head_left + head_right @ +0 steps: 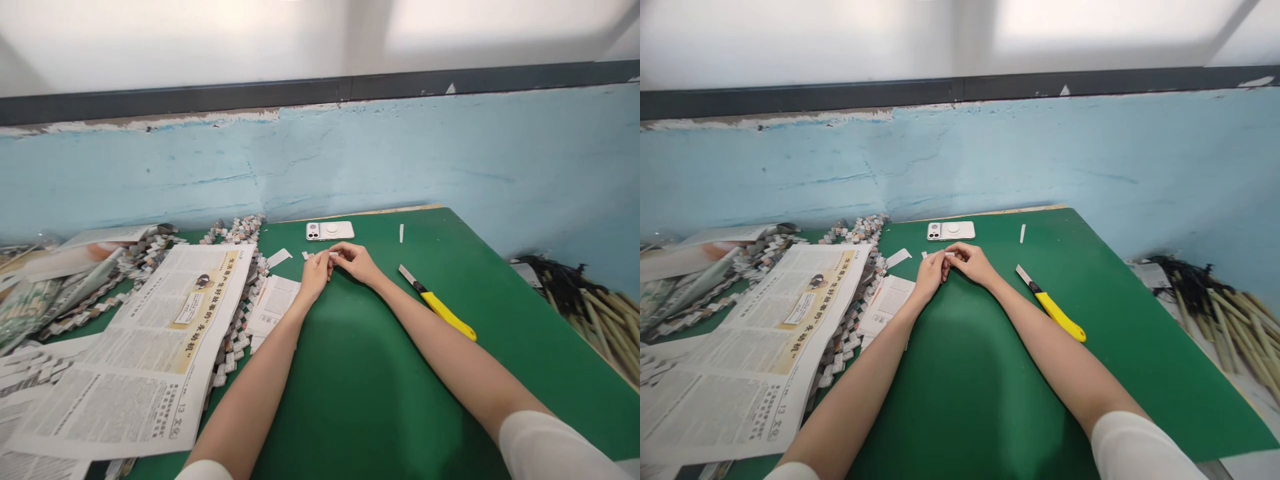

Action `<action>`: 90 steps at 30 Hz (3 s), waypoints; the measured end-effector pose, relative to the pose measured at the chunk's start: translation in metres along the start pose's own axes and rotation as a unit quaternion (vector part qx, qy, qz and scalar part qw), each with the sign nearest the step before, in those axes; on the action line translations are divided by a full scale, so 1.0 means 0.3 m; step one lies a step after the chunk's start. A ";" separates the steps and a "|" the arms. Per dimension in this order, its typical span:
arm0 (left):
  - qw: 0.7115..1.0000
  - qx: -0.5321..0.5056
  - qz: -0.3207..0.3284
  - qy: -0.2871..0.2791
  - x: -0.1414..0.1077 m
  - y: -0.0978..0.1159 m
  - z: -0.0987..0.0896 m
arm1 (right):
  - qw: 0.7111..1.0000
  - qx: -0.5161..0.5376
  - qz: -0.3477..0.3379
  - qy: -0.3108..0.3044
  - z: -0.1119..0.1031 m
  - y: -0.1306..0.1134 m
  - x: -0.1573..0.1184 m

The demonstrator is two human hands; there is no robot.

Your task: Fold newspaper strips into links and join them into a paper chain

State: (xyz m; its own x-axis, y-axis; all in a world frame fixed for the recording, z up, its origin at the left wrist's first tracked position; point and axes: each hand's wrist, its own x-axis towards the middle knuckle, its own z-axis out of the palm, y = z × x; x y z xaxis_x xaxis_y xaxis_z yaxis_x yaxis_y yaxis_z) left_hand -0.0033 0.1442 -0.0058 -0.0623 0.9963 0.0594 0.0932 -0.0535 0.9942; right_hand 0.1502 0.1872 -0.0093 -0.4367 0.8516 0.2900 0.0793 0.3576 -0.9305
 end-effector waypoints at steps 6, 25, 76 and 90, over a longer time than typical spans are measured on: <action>1.000 0.001 -0.008 0.003 0.000 -0.001 0.002 | 1.000 0.012 0.008 0.006 0.000 0.003 0.002; 1.000 0.020 -0.012 0.002 0.003 -0.011 0.003 | 0.999 0.003 0.033 0.017 -0.001 0.014 0.007; 0.918 0.364 0.142 0.063 -0.011 -0.043 -0.011 | 0.988 0.072 0.059 0.122 -0.008 0.001 0.023; 0.928 0.343 0.126 0.076 -0.023 -0.012 -0.001 | 0.987 0.091 0.060 0.117 -0.006 0.000 0.027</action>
State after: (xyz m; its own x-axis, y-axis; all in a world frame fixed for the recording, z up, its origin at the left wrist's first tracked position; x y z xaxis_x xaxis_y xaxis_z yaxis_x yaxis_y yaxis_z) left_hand -0.0034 0.1375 -0.0099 -0.0873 0.9340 0.3466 0.7313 -0.1761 0.6589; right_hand 0.1485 0.1948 -0.0065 -0.2135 0.9563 0.2000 -0.0545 0.1927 -0.9797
